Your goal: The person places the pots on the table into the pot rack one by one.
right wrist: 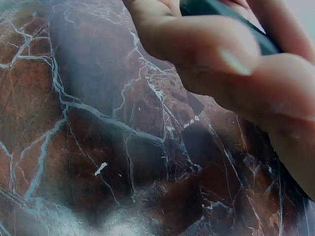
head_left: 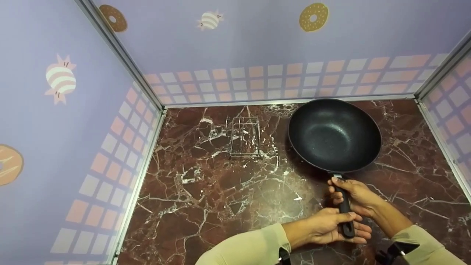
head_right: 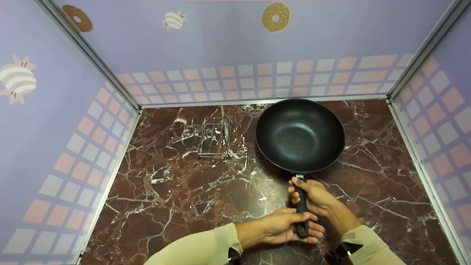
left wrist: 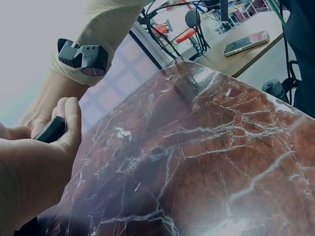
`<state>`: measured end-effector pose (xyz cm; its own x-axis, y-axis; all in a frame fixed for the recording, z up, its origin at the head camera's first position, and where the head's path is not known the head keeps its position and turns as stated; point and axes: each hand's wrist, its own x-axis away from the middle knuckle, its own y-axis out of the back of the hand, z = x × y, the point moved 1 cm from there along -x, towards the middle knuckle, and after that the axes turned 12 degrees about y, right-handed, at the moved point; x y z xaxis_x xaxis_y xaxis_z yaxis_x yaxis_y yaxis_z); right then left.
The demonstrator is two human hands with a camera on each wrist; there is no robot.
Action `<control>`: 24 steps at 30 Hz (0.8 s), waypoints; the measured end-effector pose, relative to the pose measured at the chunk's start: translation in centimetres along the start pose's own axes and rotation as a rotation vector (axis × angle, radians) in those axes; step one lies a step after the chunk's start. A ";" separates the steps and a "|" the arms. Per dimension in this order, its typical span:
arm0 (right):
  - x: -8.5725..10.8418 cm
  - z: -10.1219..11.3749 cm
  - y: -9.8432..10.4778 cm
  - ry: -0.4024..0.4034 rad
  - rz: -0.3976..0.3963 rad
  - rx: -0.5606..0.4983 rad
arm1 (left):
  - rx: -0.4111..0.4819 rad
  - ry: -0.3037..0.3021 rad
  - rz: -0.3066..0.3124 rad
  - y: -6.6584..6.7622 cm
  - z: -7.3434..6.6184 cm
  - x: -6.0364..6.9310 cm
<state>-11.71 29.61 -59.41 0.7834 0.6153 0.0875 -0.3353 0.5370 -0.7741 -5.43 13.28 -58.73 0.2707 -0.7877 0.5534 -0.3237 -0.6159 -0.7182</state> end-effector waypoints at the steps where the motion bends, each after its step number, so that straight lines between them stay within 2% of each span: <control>1: 0.0 -0.1 0.0 0.000 0.008 -0.015 | 0.004 -0.001 -0.001 0.0 0.1 0.0; 8: -0.1 -0.4 -0.1 -0.002 0.057 -0.154 | -0.003 -0.012 0.017 -0.1 0.3 -0.2; 14: -0.1 -0.2 0.1 0.007 0.071 -0.159 | -0.004 -0.011 0.030 0.0 0.1 -0.1; 24: 0.1 -0.1 0.8 -0.003 0.178 -0.251 | -0.024 -0.011 0.053 -0.1 -0.1 0.1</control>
<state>-11.85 30.09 -60.05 0.7220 0.6891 -0.0619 -0.3270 0.2611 -0.9082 -5.47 13.26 -58.61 0.2624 -0.8191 0.5102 -0.3594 -0.5736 -0.7360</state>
